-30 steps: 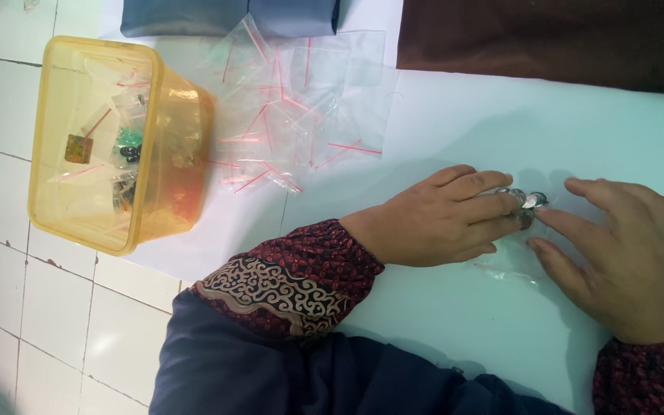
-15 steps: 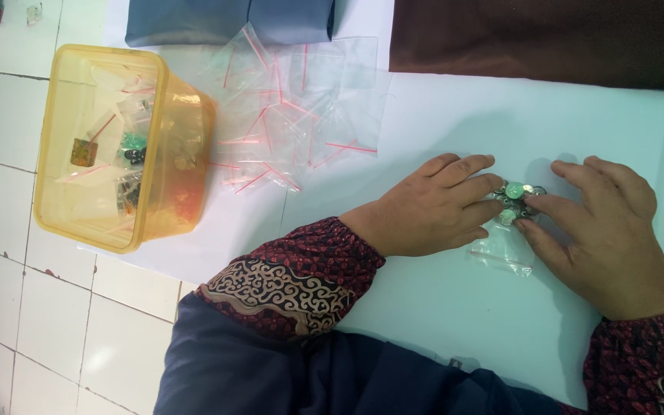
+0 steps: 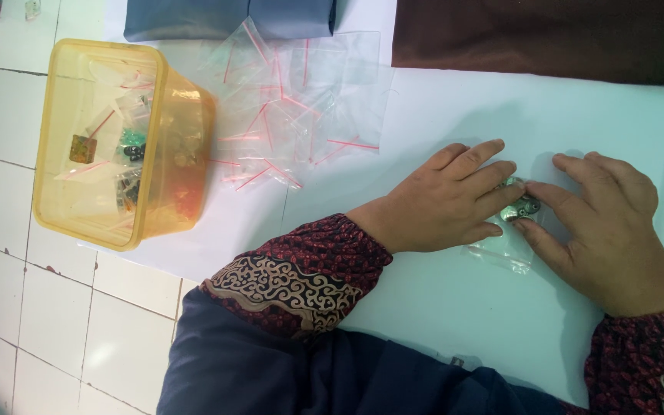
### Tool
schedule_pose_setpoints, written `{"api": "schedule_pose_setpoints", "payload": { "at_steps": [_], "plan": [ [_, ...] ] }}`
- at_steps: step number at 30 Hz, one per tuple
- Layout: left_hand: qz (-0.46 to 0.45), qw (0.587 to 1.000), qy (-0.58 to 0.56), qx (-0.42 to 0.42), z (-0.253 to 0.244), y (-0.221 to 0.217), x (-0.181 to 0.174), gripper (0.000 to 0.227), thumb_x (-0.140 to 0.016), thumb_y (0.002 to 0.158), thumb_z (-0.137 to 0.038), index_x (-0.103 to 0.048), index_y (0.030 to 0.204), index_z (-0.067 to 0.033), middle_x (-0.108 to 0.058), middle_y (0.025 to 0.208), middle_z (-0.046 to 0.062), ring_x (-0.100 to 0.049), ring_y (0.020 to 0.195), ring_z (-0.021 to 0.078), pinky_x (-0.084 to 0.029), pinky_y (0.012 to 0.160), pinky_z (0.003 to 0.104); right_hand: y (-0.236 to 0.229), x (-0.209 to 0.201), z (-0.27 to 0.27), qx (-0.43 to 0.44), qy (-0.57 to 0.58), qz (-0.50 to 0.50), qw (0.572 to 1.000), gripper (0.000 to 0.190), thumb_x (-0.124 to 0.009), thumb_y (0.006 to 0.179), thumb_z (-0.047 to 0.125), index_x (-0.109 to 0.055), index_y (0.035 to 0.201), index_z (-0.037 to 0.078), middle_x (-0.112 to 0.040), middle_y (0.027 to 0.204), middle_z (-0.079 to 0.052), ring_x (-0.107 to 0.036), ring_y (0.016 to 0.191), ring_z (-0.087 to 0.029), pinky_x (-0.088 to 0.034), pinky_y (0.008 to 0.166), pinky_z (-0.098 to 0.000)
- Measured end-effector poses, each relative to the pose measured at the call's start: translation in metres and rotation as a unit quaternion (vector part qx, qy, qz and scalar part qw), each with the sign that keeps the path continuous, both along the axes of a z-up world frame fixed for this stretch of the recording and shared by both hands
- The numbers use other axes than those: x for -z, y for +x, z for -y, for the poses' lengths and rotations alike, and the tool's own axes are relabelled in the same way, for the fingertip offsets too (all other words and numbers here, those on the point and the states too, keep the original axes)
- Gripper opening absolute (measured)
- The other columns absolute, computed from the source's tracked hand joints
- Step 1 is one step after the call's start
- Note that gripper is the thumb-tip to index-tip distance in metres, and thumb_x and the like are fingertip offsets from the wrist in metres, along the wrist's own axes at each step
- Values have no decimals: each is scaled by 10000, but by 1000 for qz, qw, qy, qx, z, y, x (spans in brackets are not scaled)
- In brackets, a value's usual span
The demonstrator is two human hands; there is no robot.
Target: The person sorts buttons from a plastic container by hand, placing some into small plastic bags.
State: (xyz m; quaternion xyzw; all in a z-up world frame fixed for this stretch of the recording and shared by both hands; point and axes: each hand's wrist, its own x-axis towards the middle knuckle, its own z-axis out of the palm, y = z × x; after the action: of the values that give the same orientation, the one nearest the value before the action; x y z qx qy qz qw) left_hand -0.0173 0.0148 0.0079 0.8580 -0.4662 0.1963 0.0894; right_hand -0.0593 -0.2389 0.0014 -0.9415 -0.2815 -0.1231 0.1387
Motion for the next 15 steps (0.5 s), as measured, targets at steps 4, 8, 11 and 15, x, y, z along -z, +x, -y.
{"api": "schedule_pose_setpoints", "payload": {
  "at_steps": [4,8,11,15],
  "plan": [
    [3,1000,23,1,-1,0,-4,653,-826,864,-679,-642,1301,-231,-617,1298,-11,-493,1355,270,-478,1070,394,3,-9,-2,-24,43,-21,999,469,-805,861,318,-731,1248,63,-628,1436,-264,-602,1349,-399,-410,1251,-499],
    [-18,999,-20,36,-7,-1,-9,564,-854,908,-584,-644,1315,-255,-630,1323,-18,-535,1342,251,-493,1062,399,-1,-4,4,-11,33,-16,999,383,-824,863,305,-750,1194,126,-611,1459,-214,-584,1385,-446,-398,1248,-513],
    [-3,996,-33,84,-5,-1,-9,481,-925,850,-511,-681,1157,-233,-598,1222,-6,-529,1287,248,-483,1039,382,-3,-2,4,-17,37,-24,999,377,-830,844,292,-759,1172,121,-619,1466,-227,-548,1410,-450,-392,1255,-515],
    [16,996,-25,87,-6,-1,-8,394,-857,905,-500,-726,1152,-221,-628,1214,3,-541,1279,264,-481,1040,385,-2,-3,3,-23,38,-15,999,359,-824,864,272,-749,1176,112,-617,1456,-224,-550,1400,-463,-397,1243,-524]
  ]
}}
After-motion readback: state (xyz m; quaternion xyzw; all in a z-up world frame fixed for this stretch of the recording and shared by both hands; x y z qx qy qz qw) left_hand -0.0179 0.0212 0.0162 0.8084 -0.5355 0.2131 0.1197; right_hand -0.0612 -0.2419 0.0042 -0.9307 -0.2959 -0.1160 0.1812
